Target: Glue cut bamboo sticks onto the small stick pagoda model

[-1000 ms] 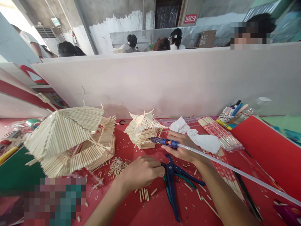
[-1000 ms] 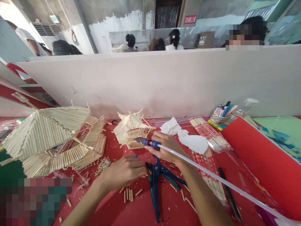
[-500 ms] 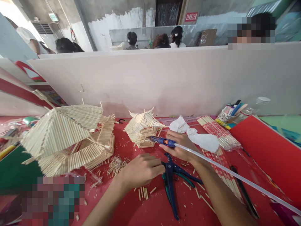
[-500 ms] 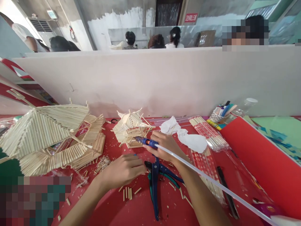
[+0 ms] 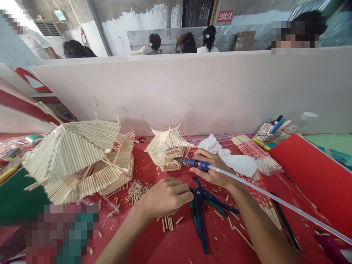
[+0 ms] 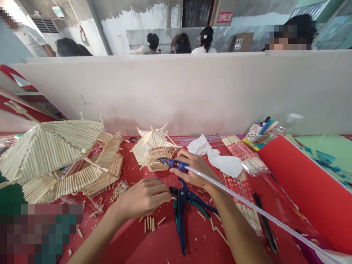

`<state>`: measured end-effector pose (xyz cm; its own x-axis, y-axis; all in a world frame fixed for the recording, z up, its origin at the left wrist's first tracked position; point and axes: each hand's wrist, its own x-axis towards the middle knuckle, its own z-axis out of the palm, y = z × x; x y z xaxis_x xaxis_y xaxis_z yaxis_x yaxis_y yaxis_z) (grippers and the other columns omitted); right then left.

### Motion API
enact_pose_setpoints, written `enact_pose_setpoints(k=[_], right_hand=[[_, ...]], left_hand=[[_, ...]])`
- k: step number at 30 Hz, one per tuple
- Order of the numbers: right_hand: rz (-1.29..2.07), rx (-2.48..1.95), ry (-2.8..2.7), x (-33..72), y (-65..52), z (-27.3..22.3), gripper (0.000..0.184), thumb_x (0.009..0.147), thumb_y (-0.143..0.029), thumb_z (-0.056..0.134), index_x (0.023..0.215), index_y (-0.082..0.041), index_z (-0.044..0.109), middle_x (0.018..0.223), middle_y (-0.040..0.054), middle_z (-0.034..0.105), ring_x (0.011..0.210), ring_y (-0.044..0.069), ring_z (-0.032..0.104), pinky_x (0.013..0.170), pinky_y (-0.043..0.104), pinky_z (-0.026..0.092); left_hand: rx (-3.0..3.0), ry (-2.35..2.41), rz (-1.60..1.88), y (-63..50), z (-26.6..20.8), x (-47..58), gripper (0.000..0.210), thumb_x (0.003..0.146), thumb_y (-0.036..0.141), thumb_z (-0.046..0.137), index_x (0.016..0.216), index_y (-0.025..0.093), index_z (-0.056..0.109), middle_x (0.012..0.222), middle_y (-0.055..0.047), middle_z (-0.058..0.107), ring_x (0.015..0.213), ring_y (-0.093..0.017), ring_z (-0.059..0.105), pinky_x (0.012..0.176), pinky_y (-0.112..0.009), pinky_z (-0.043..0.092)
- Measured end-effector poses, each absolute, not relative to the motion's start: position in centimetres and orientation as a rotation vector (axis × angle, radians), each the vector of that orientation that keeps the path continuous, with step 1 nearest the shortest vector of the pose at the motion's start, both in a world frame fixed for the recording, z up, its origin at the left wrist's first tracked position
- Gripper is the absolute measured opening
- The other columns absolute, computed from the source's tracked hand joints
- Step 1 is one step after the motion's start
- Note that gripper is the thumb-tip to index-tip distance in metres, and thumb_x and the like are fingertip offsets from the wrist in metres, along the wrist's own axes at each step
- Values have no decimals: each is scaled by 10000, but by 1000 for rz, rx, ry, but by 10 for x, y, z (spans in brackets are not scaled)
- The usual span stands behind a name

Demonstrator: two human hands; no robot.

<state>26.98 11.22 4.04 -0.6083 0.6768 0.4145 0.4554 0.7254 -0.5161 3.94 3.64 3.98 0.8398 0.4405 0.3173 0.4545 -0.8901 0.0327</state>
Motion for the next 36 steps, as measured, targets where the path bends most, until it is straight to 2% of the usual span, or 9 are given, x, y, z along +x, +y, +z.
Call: enact_pose_setpoints(k=[11,17,19,22,28,32,36], right_hand=[[460,-921,-2285,270,114,42,292,974,-433,574,780,-231,491,801,0,530,677,151,533,619,291,403],[599,-867,-2175,271,114,43,209,965,-425,593,895,-236,539,875,11,582,759,169,574,687,305,443],[593,-877,-2177,272,115,42,205,962,-423,596,902,-238,531,866,8,576,746,166,571,682,303,444],[480,-886,-2248,272,115,41,238,980,-434,575,862,-233,528,870,17,569,730,162,564,664,299,439],[105,-806,-2386,269,109,41,243,994,-439,564,917,-214,612,939,68,624,757,172,588,628,290,455],[-139,-823,-2439,265,102,45,185,1003,-291,505,920,-194,638,966,93,650,772,184,586,616,301,444],[-217,-853,-2489,258,97,47,173,939,-167,474,884,-194,636,944,102,651,788,200,565,617,313,423]], left_hand=[[-2969,-726,-479,36,37,40,139,989,122,515,974,166,646,846,-22,688,748,-146,619,609,-304,445],[-2972,-721,-495,37,38,41,177,987,100,492,954,164,654,807,-20,670,708,-137,604,604,-292,470],[-2943,-704,-560,36,39,42,188,1009,122,475,1022,156,660,807,-18,673,691,-134,604,605,-287,488],[-2889,-689,-751,34,43,42,228,1039,140,443,1163,136,634,894,-39,709,724,-134,630,636,-277,523],[-3024,-864,-1068,21,57,47,312,1073,144,349,1111,156,659,1105,-75,707,939,-113,673,819,-236,575],[-3118,-842,-994,10,56,62,386,1095,217,310,1070,191,694,1375,-78,638,1049,-118,681,895,-246,584],[-3096,-800,-814,5,51,75,379,1094,248,327,1083,193,702,1380,-63,658,1048,-143,690,918,-283,599]])
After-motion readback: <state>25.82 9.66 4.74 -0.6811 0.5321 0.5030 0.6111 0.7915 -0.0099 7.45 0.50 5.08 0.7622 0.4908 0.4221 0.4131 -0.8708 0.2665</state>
